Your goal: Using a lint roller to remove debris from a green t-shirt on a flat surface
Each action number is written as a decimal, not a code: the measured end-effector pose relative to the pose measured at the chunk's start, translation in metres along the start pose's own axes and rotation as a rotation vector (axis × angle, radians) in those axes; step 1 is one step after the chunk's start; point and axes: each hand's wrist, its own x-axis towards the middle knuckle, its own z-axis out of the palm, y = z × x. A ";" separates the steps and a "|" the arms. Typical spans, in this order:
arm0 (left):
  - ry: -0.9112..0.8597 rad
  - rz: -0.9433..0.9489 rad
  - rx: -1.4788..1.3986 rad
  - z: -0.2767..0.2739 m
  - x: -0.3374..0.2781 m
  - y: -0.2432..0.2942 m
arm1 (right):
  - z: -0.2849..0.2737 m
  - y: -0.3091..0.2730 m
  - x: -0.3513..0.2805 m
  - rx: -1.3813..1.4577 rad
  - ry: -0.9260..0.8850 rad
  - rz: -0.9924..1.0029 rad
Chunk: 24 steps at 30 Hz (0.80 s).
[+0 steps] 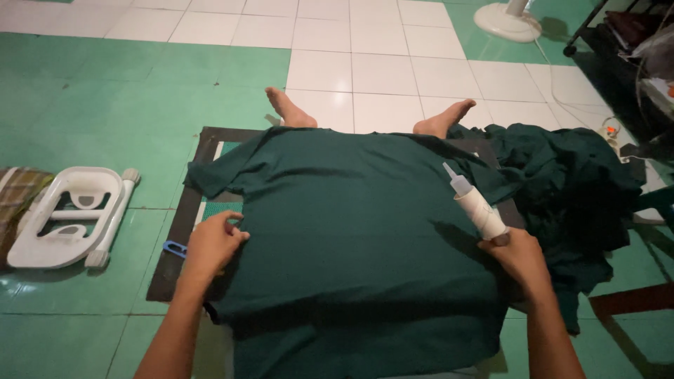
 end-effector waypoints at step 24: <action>-0.240 -0.019 -0.610 -0.030 -0.011 0.015 | -0.046 -0.083 -0.025 0.170 -0.253 0.147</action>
